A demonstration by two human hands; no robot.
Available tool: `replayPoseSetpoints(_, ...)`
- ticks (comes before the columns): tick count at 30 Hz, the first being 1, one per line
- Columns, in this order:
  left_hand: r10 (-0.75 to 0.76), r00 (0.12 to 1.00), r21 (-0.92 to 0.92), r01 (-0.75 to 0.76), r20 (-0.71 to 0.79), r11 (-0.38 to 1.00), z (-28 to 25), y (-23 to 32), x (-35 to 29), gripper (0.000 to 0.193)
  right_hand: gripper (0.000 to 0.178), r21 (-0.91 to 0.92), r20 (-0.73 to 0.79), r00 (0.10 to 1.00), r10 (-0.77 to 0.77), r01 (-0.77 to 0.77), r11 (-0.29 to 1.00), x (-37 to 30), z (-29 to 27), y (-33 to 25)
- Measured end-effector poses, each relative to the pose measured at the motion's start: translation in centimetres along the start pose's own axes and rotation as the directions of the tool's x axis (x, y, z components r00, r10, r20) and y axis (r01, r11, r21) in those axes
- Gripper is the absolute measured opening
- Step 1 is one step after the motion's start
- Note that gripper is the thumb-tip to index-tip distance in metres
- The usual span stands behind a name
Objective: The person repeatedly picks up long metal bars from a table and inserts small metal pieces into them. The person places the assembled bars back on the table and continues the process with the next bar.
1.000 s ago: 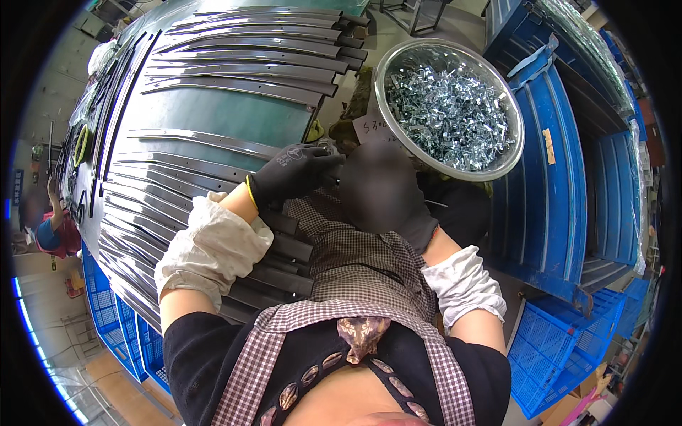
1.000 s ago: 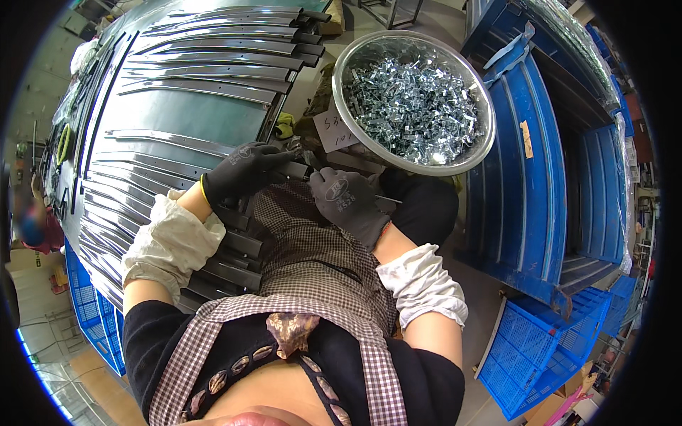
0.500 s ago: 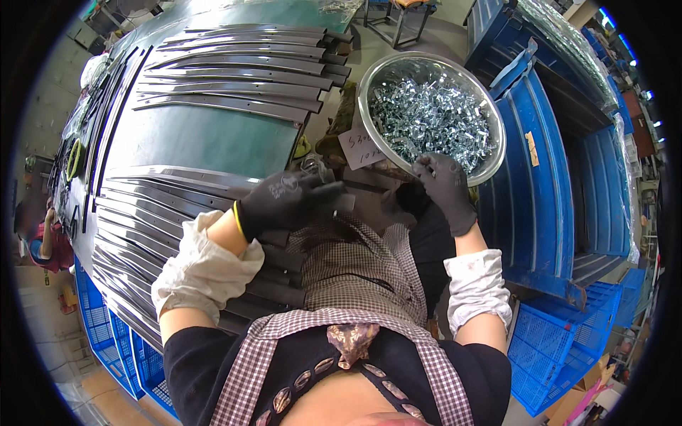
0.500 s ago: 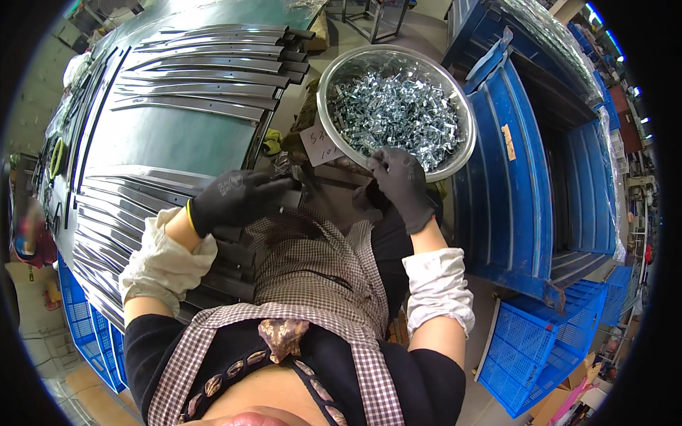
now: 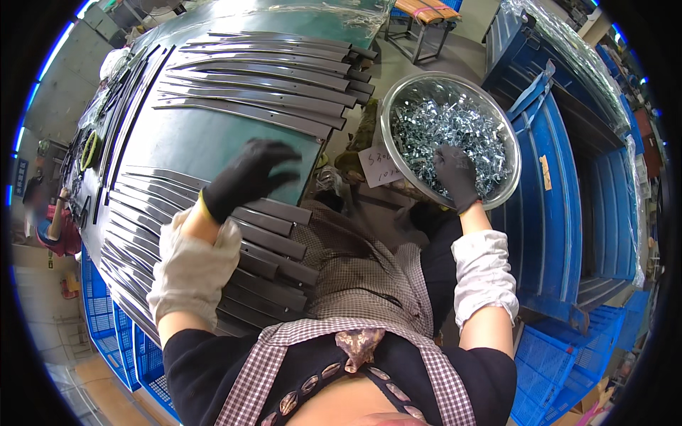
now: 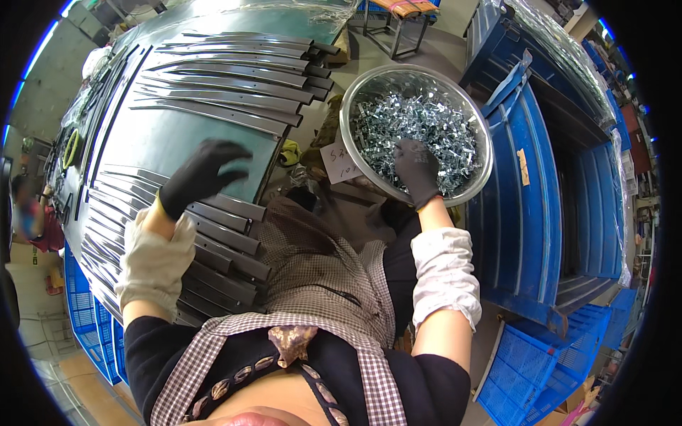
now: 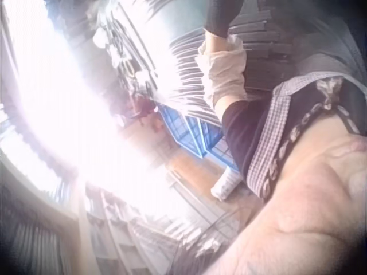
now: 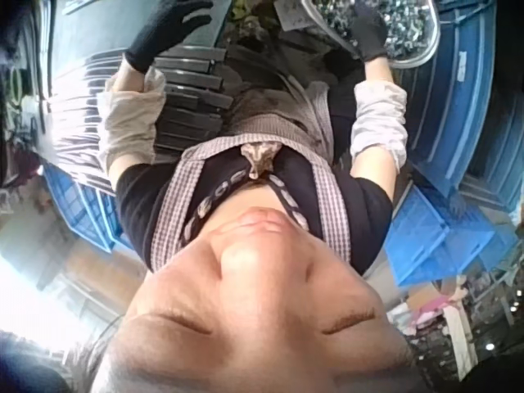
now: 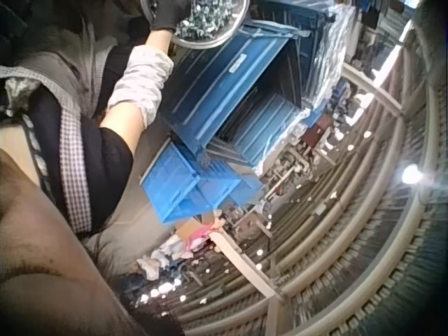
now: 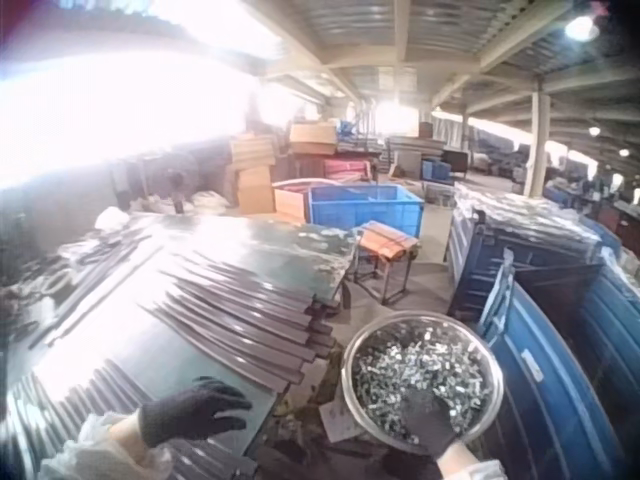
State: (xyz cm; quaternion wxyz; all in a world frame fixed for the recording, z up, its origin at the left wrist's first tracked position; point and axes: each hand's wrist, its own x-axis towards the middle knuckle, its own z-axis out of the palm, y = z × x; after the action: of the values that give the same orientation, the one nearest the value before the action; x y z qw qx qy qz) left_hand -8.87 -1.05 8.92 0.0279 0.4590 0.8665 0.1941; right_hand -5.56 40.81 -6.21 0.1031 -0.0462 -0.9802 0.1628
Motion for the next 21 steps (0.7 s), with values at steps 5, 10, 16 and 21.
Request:
replayPoseSetpoints(5,-0.068,0.976,0.39,0.145,-0.205,0.909,4.8,-8.3,2.4,0.048,0.021,0.043,-0.076,0.996,-0.037,0.041,0.998,-1.1,-0.6,1.1)
replayPoseSetpoints(10,-0.065,0.968,0.352,0.15,-0.244,0.924,6.6,-9.4,2.1,0.037,0.02,0.093,-0.262,0.962,-0.084,0.112,0.989,-0.8,-1.8,0.5)
replayPoseSetpoints(16,0.151,0.988,0.327,-0.138,-0.015,0.935,8.9,-3.8,2.5,0.021,0.016,0.249,-0.344,0.937,0.066,0.023,0.968,0.9,-4.0,1.0)
replayPoseSetpoints(21,0.12,0.99,0.272,-0.137,0.077,0.953,9.4,1.6,3.7,0.026,0.024,0.556,-0.125,0.942,0.313,-0.195,0.808,-0.7,-5.4,1.8)
